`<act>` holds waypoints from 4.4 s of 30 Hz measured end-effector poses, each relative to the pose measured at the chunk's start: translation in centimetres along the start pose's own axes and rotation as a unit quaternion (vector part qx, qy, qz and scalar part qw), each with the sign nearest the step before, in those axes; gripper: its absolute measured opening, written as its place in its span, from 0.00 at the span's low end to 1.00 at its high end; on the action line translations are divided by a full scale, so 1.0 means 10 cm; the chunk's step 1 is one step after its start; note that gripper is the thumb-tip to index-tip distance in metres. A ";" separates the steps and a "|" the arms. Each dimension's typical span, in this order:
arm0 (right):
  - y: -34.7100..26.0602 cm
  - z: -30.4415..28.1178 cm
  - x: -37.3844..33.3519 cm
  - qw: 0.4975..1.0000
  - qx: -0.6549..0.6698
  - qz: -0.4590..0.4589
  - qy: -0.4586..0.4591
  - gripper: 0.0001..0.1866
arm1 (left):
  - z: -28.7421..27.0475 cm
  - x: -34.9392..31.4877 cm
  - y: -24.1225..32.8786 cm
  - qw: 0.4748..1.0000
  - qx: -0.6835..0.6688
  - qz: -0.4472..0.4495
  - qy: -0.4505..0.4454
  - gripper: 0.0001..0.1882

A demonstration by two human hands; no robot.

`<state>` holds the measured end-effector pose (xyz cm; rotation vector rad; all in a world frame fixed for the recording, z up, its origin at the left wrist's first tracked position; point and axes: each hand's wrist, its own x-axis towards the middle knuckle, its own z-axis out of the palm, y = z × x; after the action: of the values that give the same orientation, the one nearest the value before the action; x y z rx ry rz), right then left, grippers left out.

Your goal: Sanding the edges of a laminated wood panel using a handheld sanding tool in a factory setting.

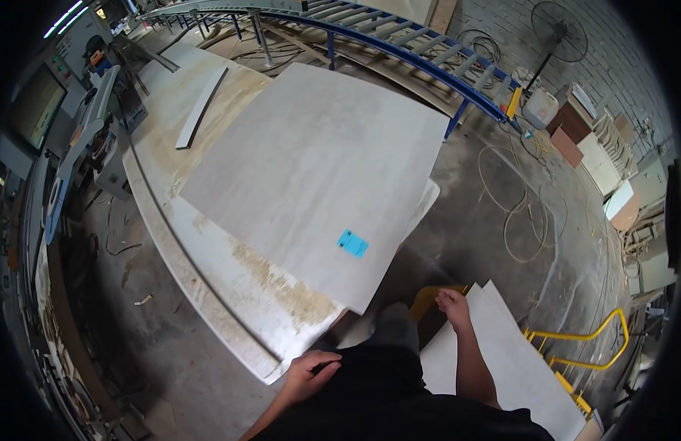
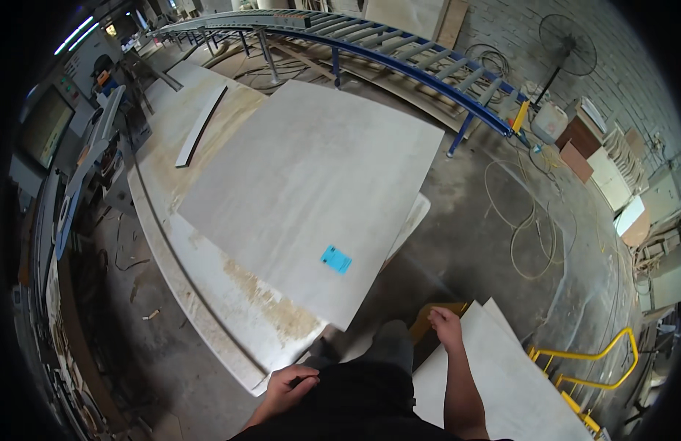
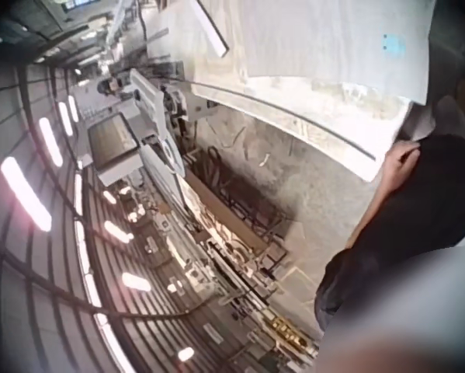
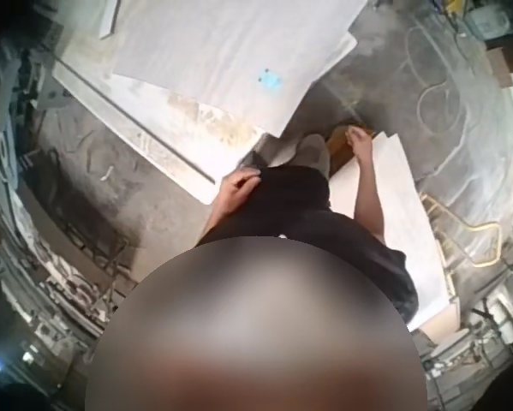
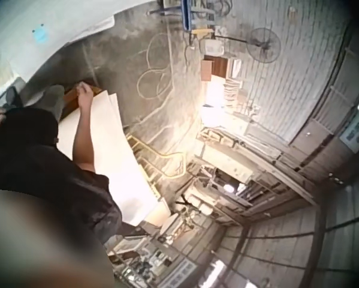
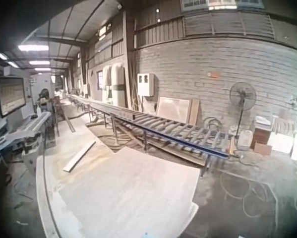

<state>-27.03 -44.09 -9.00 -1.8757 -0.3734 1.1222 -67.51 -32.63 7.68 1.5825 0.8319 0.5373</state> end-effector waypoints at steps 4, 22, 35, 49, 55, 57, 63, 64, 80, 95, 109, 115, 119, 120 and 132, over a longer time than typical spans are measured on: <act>-0.25 -0.79 0.76 0.997 0.028 -0.039 0.063 0.15 | 0.50 0.77 0.12 0.997 -0.071 -0.012 -0.003 0.08; -4.22 -0.54 4.33 0.957 -0.006 -0.183 -0.226 0.20 | 2.32 2.16 -0.08 0.758 -0.468 -0.310 0.333 0.29; -5.27 1.74 5.44 0.779 -0.267 -0.410 -0.392 0.22 | 3.17 4.50 0.59 0.524 -0.583 -0.275 0.556 0.38; -6.10 2.38 6.05 0.641 -0.274 -0.457 -0.553 0.24 | 3.27 6.11 0.44 0.293 -0.487 -0.048 0.822 0.24; -6.60 3.01 6.01 0.544 -0.238 -0.551 -0.586 0.24 | 2.96 6.41 0.54 0.211 -0.457 0.033 0.863 0.24; -6.72 3.31 5.96 0.511 -0.271 -0.560 -0.594 0.27 | 2.80 6.45 0.52 0.220 -0.495 0.087 0.836 0.26; -6.74 4.41 5.82 0.390 -0.420 -0.617 -0.540 0.29 | 2.67 6.43 0.36 0.119 -0.391 -0.006 0.913 0.30; -6.72 4.59 5.81 0.379 -0.442 -0.608 -0.540 0.30 | 2.65 6.38 0.29 0.108 -0.346 -0.043 0.931 0.30; -6.73 5.65 5.52 0.167 -0.566 -0.415 -0.692 0.45 | 1.70 6.86 0.93 -0.122 -0.367 -0.239 0.891 0.32; -6.89 5.47 5.55 0.212 -0.558 -0.387 -0.703 0.41 | 1.08 7.22 1.22 -0.113 -0.149 -0.645 0.741 0.32; -6.68 5.54 6.15 0.245 -0.465 -0.357 -0.772 0.38 | -0.07 7.46 0.36 0.175 0.164 -0.706 0.667 0.37; -6.95 5.43 7.66 0.429 -0.446 -0.045 -0.784 0.28 | -0.89 7.61 0.17 0.284 0.170 -0.670 0.665 0.38; -6.91 5.04 9.64 0.655 -0.435 0.010 -0.618 0.22 | -1.53 7.92 0.11 0.369 0.219 -0.641 0.637 0.39; -6.97 4.87 9.97 0.724 -0.412 0.018 -0.552 0.17 | -1.63 7.96 0.10 0.364 0.221 -0.641 0.638 0.39; -6.36 2.85 12.43 0.819 -0.457 0.095 -0.333 0.15 | -2.48 9.17 0.32 0.464 0.298 -0.505 0.663 0.33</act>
<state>28.36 85.24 -31.43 -2.2678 -1.3430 1.9674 -26.85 53.29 5.17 0.5163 3.1577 0.4914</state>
